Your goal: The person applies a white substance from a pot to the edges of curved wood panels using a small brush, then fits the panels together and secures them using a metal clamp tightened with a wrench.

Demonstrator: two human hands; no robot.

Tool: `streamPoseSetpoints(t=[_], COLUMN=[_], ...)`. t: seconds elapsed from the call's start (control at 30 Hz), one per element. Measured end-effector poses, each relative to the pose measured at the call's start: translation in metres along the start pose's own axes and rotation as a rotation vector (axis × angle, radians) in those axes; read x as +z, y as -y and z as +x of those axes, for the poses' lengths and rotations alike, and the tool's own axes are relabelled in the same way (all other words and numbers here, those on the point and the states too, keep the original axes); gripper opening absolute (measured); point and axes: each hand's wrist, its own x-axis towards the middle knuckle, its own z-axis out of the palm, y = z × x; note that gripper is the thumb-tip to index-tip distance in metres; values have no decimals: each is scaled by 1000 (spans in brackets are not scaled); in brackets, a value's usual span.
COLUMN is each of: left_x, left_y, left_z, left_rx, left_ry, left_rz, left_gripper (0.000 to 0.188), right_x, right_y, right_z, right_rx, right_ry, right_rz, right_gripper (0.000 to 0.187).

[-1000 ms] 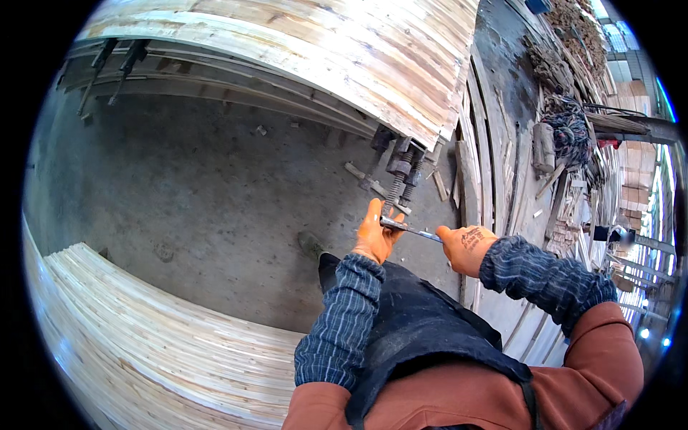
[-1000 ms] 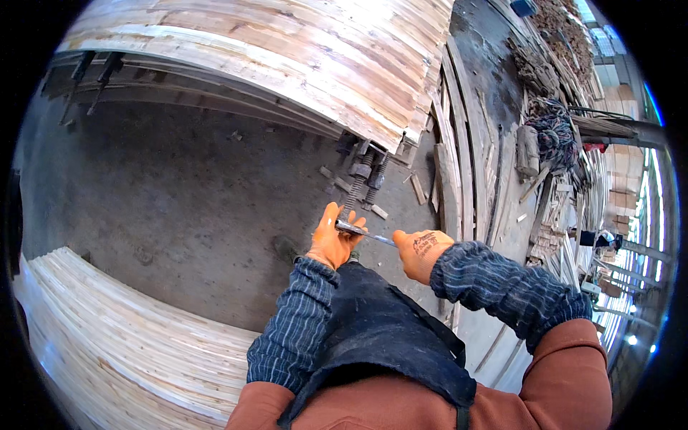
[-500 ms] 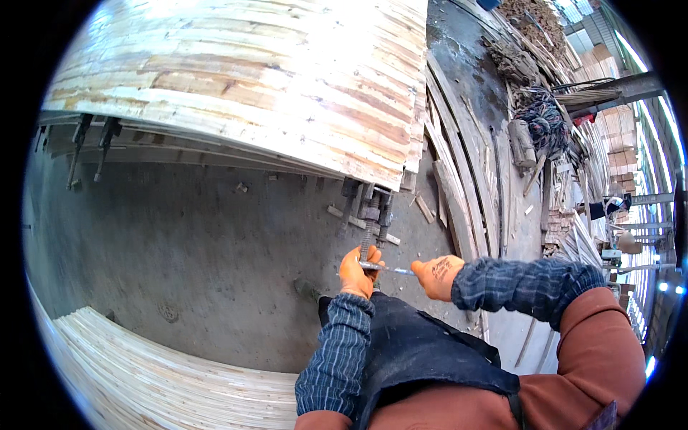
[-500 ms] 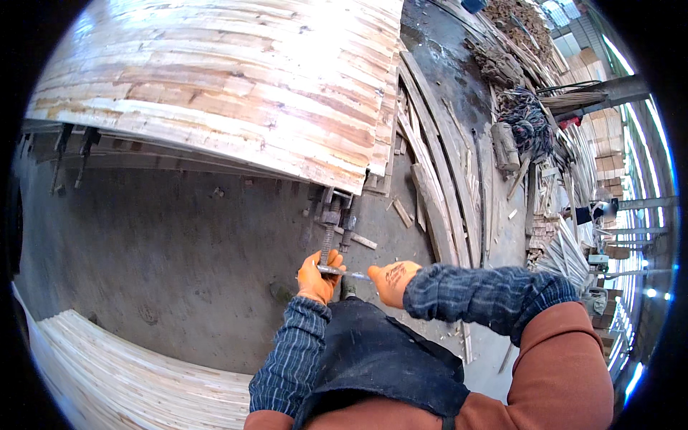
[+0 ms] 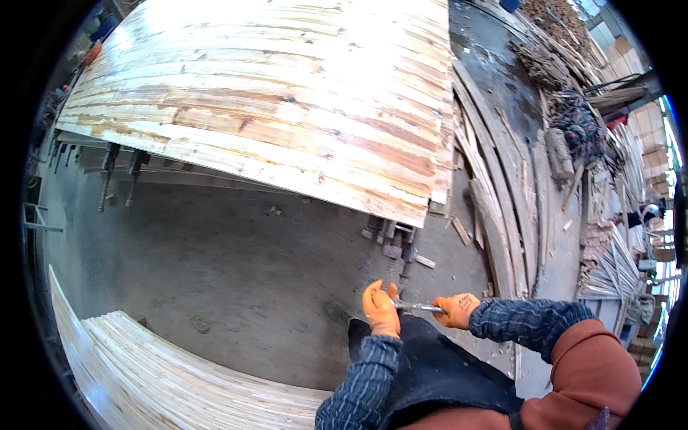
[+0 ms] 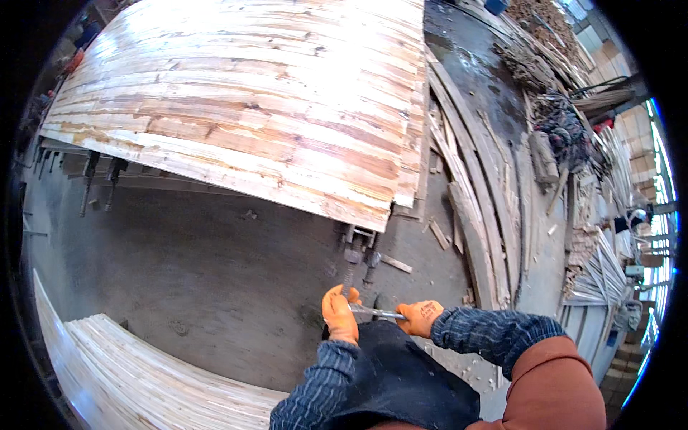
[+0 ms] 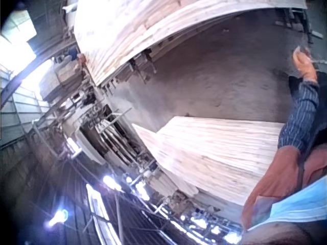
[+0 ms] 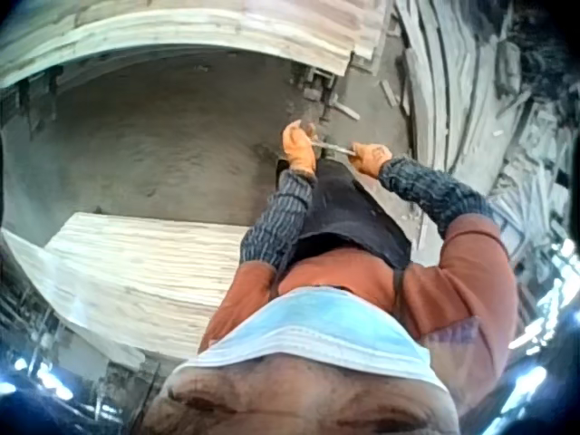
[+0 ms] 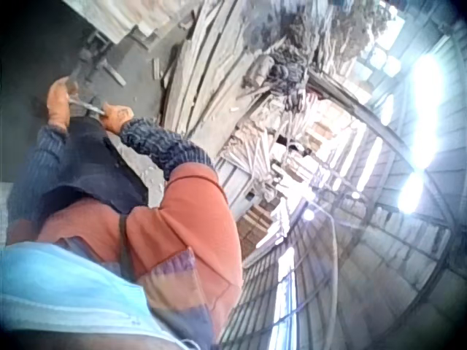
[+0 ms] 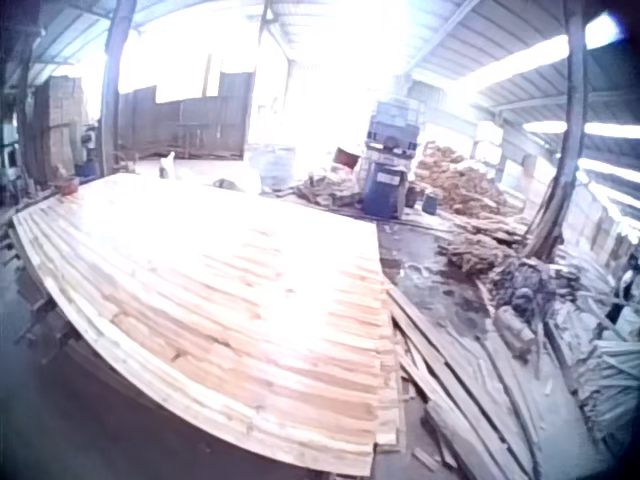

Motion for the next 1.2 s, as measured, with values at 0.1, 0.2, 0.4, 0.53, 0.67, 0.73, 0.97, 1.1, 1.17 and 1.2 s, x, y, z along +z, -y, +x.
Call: streamPoseSetpoints(t=[0.1, 0.2, 0.4, 0.53, 0.67, 0.73, 0.97, 1.1, 1.17, 1.2], left_x=[11, 17, 11, 11, -17, -36, -220, -341, -395, -422], left_y=[9, 11, 2, -4, 19, 14, -65, -154, -184, -202], left_z=[-10, -5, 1, -20, -84, -121, -128, -133, -134, -132], left_rx=[282, 822, 1150, 901, 518, 509, 437, 456, 476, 453], left_ry=[-142, -319, -310, -235, -134, -135, -346, -483, -583, -632], left_rz=[20, 468, 736, 627, 378, 344, -40, -278, -309, -303], left_gripper=[31, 26, 35, 51, 65, 70, 59, 54, 52, 51], right_x=[37, 67, 85, 116, 166, 152, 45, 3, -6, -26], right_y=[-42, -63, -32, -47, -96, -93, 59, 196, 253, 314], right_z=[46, 117, 170, 135, 71, 43, 23, 55, 97, 73], right_rx=[-148, -389, -517, -440, -256, -373, -557, -338, -240, -154], right_ry=[-30, -50, -188, -240, -51, -35, 176, 132, 187, 83], right_rz=[70, 203, 450, 606, 484, 423, 542, 787, 943, 827], right_gripper=[31, 35, 37, 26, 24, 21, 30, 17, 21, 17])
